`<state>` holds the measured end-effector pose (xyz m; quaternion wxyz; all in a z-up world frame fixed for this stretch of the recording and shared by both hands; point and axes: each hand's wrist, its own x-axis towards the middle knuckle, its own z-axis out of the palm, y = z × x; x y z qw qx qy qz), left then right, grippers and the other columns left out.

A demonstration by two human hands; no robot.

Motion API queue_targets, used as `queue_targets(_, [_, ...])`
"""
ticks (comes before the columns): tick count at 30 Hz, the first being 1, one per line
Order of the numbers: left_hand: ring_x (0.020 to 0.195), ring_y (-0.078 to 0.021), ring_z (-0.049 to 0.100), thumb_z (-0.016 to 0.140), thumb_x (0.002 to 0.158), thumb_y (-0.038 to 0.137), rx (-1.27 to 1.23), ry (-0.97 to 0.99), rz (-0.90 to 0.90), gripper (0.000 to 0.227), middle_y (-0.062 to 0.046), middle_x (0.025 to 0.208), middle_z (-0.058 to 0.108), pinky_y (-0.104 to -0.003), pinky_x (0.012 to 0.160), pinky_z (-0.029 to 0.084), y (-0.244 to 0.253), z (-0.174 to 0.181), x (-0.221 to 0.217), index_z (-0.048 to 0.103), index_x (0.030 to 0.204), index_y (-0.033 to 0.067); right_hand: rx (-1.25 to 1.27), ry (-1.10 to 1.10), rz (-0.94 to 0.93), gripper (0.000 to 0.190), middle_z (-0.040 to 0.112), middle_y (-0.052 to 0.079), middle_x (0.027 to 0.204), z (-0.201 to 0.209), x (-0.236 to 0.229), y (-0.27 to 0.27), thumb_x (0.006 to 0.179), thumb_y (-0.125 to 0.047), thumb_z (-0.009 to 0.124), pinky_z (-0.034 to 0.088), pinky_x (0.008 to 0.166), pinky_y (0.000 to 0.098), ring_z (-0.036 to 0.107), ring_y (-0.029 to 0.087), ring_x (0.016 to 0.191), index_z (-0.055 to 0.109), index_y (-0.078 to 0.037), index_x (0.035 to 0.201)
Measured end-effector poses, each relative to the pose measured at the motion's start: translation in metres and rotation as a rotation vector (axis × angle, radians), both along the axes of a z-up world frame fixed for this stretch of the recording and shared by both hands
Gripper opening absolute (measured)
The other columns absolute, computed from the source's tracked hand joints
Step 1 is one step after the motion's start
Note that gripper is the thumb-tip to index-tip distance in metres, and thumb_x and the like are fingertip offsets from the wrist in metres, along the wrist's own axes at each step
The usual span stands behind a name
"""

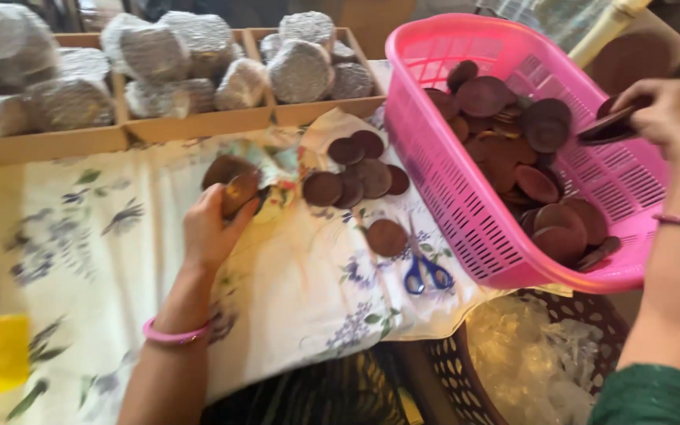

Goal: Cleaning and smoothing small clay bowls or lamps using a cloth and organizing them into boxes.

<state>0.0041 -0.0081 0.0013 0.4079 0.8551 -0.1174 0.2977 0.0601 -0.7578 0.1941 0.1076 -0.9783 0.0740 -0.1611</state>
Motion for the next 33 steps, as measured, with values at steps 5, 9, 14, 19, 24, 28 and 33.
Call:
queue_targets(5, [0.084,-0.0431,0.063,0.082,0.089,0.036,-0.066,-0.024,-0.056,0.041,-0.02,0.094,0.066,-0.046,0.072,0.051,0.001,-0.008,0.012,0.059,0.096,0.002,0.465,-0.234,0.511,0.018,0.072,0.005,0.098,0.039,-0.063,0.12,0.091,0.016,0.066,0.057,0.086,0.0247,0.069,0.012,0.089,0.067,-0.002,0.096])
queue_targets(9, [0.095,-0.0442,0.062,0.082,0.089,0.04,0.031,-0.021,-0.01,0.044,-0.02,0.1,0.067,-0.049,0.077,0.051,-0.01,-0.013,0.009,0.059,0.098,0.0026,0.113,-0.206,0.514,0.028,0.073,0.011,0.1,0.039,-0.113,0.274,0.083,0.016,0.067,0.055,0.086,0.0309,0.069,0.018,0.094,0.076,-0.004,0.1])
queue_targets(14, [0.104,-0.041,0.06,0.078,0.088,0.038,0.145,-0.047,0.009,0.041,-0.017,0.107,0.065,-0.05,0.086,0.05,-0.016,-0.013,-0.004,0.059,0.104,0.0047,-0.027,-0.175,0.586,0.027,0.063,0.019,0.092,-0.044,-0.082,0.403,0.067,0.006,0.077,0.052,0.073,0.0455,0.068,0.038,0.086,0.075,-0.011,0.088])
queue_targets(19, [0.103,-0.0405,0.061,0.078,0.087,0.038,0.15,-0.063,0.007,0.041,-0.017,0.105,0.065,-0.049,0.086,0.051,-0.002,-0.025,-0.006,0.06,0.104,0.0053,0.182,-0.336,0.661,0.022,0.067,0.018,0.086,-0.166,-0.002,0.413,0.067,0.006,0.069,0.054,0.079,0.0443,0.069,0.037,0.087,0.072,-0.007,0.084])
queue_targets(24, [0.102,-0.0402,0.061,0.079,0.085,0.039,0.154,-0.045,0.005,0.042,-0.016,0.103,0.066,-0.049,0.085,0.051,-0.003,-0.016,-0.002,0.061,0.103,0.0059,0.486,-0.451,0.53,0.023,0.066,0.015,0.09,-0.215,0.031,0.411,0.07,0.009,0.059,0.053,0.084,0.0408,0.067,0.034,0.093,0.069,-0.005,0.086])
queue_targets(28, [0.101,-0.0396,0.062,0.079,0.085,0.04,0.177,-0.039,-0.01,0.04,-0.015,0.101,0.067,-0.049,0.084,0.052,-0.005,-0.011,0.0,0.061,0.099,0.0061,0.452,-0.451,0.452,0.03,0.063,0.016,0.102,-0.209,0.016,0.422,0.072,0.011,0.055,0.05,0.094,0.0419,0.064,0.035,0.105,0.067,-0.005,0.094])
queue_targets(33, [0.1,-0.0392,0.063,0.079,0.085,0.039,0.173,-0.03,-0.007,0.04,-0.015,0.1,0.067,-0.049,0.084,0.051,-0.002,-0.007,-0.003,0.061,0.096,0.006,0.254,-0.482,0.412,0.036,0.058,0.018,0.123,-0.196,-0.008,0.439,0.08,0.011,0.055,0.05,0.094,0.0446,0.061,0.037,0.115,0.073,-0.01,0.103])
